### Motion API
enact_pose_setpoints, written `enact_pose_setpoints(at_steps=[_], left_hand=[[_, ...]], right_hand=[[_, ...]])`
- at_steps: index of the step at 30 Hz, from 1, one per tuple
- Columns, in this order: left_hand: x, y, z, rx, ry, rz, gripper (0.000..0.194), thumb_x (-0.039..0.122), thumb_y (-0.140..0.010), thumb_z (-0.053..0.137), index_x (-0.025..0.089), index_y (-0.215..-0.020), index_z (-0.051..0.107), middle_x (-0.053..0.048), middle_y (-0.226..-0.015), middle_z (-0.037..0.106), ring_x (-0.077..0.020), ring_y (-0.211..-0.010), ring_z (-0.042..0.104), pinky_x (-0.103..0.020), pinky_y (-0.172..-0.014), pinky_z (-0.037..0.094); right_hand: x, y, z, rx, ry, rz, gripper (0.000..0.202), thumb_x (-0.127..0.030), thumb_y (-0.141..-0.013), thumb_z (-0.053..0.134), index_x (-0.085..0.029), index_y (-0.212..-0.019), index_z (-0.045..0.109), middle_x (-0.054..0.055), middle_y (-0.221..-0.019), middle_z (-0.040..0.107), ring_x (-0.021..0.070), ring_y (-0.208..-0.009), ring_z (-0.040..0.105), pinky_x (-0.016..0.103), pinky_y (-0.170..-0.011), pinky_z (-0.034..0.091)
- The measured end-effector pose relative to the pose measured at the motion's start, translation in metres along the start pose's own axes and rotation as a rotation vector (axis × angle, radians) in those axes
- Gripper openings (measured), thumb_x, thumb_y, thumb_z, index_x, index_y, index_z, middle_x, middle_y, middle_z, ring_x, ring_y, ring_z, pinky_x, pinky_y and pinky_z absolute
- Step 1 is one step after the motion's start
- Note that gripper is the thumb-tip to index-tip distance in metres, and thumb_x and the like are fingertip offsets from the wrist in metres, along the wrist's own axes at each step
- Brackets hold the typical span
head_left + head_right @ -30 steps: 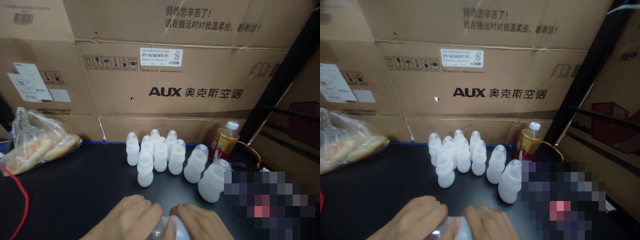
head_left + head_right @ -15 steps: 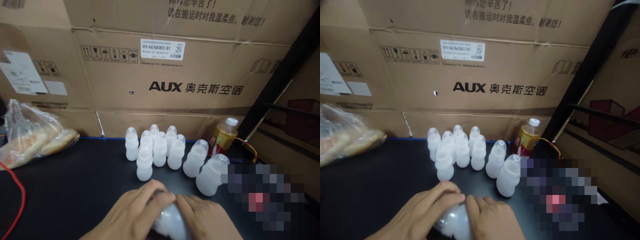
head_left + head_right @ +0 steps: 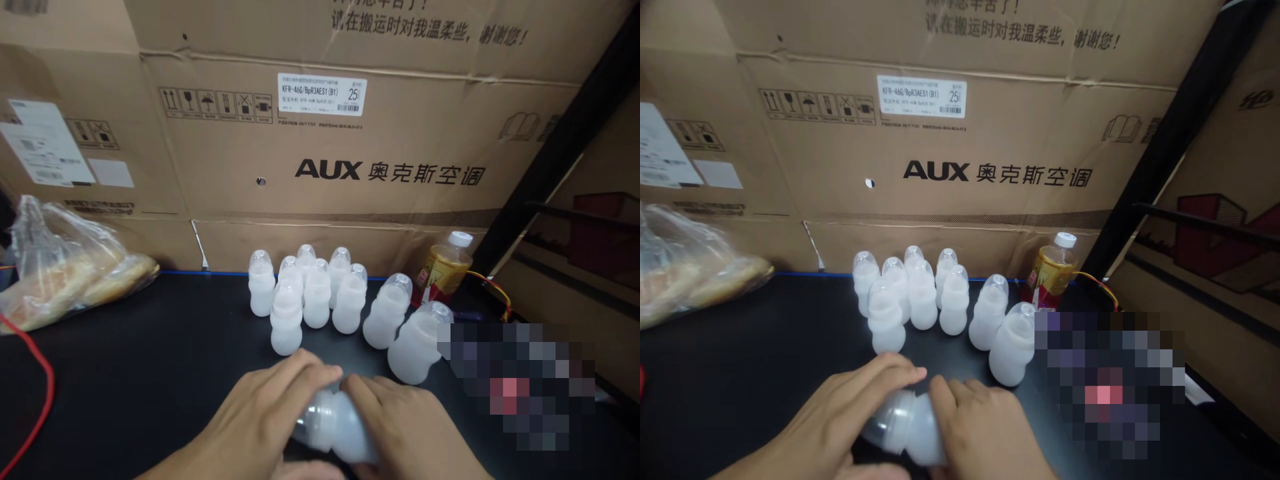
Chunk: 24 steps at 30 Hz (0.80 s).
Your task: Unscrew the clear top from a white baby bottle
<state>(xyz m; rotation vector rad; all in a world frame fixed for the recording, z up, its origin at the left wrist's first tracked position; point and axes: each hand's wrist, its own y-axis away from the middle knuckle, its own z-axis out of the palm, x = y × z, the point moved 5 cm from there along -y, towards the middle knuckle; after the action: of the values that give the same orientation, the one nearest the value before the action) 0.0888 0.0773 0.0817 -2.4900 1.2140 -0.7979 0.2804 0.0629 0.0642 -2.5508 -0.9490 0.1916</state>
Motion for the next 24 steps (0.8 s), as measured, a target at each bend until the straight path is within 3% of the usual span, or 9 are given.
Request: enact_pose_setpoints(at_steps=[2, 4, 8, 13, 15, 17, 19, 21, 24], left_hand=[[0.008, 0.000, -0.006, 0.021, -0.073, 0.166, 0.046, 0.057, -0.108, 0.062, 0.033, -0.147, 0.058, -0.009, -0.134, 0.078, -0.0273, -0.111, 0.082, -0.036, -0.092, 0.064], [0.004, -0.002, -0.004, -0.095, -0.013, 0.095, 0.034, 0.031, -0.106, 0.069, 0.034, -0.139, 0.061, -0.003, -0.128, 0.078, -0.0228, -0.108, 0.079, -0.032, -0.094, 0.060], [-0.014, -0.001, 0.003, -0.245, 0.285, -0.332, 0.044, 0.069, -0.095, 0.075, 0.028, -0.114, 0.074, 0.003, -0.093, 0.075, -0.0186, -0.083, 0.070, -0.026, -0.071, 0.047], [-0.018, 0.002, 0.009, -0.316, 0.185, -0.403, 0.068, 0.075, -0.107, 0.042, 0.021, -0.070, 0.061, 0.001, -0.069, 0.061, -0.0171, -0.070, 0.060, -0.029, -0.062, 0.038], [-0.019, 0.005, 0.010, -0.267, 0.114, -0.362, 0.066, 0.075, -0.109, 0.039, 0.023, -0.084, 0.071, 0.000, -0.080, 0.073, -0.0206, -0.079, 0.070, -0.031, -0.070, 0.045], [-0.017, 0.008, 0.006, -0.131, 0.056, -0.241, 0.056, 0.075, -0.108, 0.044, 0.033, -0.127, 0.074, 0.000, -0.109, 0.084, -0.0236, -0.094, 0.079, -0.033, -0.081, 0.053], [-0.010, 0.010, 0.001, -0.001, 0.021, -0.084, 0.070, 0.079, -0.105, 0.049, 0.046, -0.166, 0.040, 0.000, -0.137, 0.080, -0.0233, -0.106, 0.083, -0.034, -0.088, 0.060], [0.000, 0.009, -0.002, 0.047, 0.001, 0.060, 0.075, 0.074, -0.107, 0.052, 0.045, -0.171, 0.026, -0.002, -0.141, 0.076, -0.0212, -0.102, 0.083, -0.031, -0.079, 0.062], [0.007, 0.004, -0.002, 0.003, -0.013, 0.084, 0.044, 0.052, -0.108, 0.066, 0.037, -0.147, 0.054, -0.002, -0.128, 0.077, -0.0191, -0.087, 0.082, -0.029, -0.068, 0.058]], right_hand=[[0.004, -0.001, 0.000, -0.028, -0.045, 0.040, 0.046, -0.014, -0.055, 0.067, -0.029, -0.096, 0.055, -0.002, -0.079, 0.078, 0.0265, -0.059, 0.077, 0.037, -0.048, 0.027], [0.005, -0.002, -0.001, -0.045, -0.067, 0.053, 0.041, -0.015, -0.056, 0.063, -0.030, -0.093, 0.051, -0.002, -0.077, 0.076, 0.0267, -0.058, 0.075, 0.037, -0.050, 0.027], [0.005, -0.004, -0.002, -0.032, -0.058, 0.057, 0.039, -0.016, -0.059, 0.067, -0.030, -0.092, 0.050, -0.002, -0.079, 0.076, 0.0260, -0.060, 0.074, 0.036, -0.052, 0.025], [-0.001, -0.003, 0.005, -0.095, -0.020, 0.048, 0.043, -0.013, -0.055, 0.070, -0.028, -0.093, 0.056, -0.002, -0.081, 0.077, 0.0257, -0.063, 0.073, 0.036, -0.055, 0.020], [-0.002, -0.004, 0.005, -0.124, -0.026, 0.052, 0.042, -0.013, -0.057, 0.071, -0.028, -0.094, 0.058, -0.001, -0.082, 0.077, 0.0264, -0.064, 0.073, 0.036, -0.055, 0.021], [-0.001, -0.005, 0.005, -0.180, -0.054, 0.083, 0.040, -0.015, -0.061, 0.071, -0.027, -0.098, 0.061, 0.000, -0.086, 0.078, 0.0279, -0.068, 0.075, 0.036, -0.056, 0.026], [0.002, -0.006, 0.005, -0.275, -0.111, 0.145, 0.043, -0.016, -0.066, 0.071, -0.026, -0.107, 0.064, 0.003, -0.097, 0.081, 0.0313, -0.079, 0.079, 0.037, -0.061, 0.036], [0.005, -0.008, 0.004, -0.362, -0.169, 0.212, 0.047, -0.017, -0.069, 0.071, -0.026, -0.116, 0.066, 0.005, -0.110, 0.082, 0.0352, -0.094, 0.080, 0.039, -0.069, 0.046], [0.007, -0.011, 0.001, -0.404, -0.195, 0.240, 0.034, -0.021, -0.074, 0.072, -0.026, -0.108, 0.065, 0.006, -0.111, 0.081, 0.0365, -0.099, 0.077, 0.041, -0.073, 0.048]])
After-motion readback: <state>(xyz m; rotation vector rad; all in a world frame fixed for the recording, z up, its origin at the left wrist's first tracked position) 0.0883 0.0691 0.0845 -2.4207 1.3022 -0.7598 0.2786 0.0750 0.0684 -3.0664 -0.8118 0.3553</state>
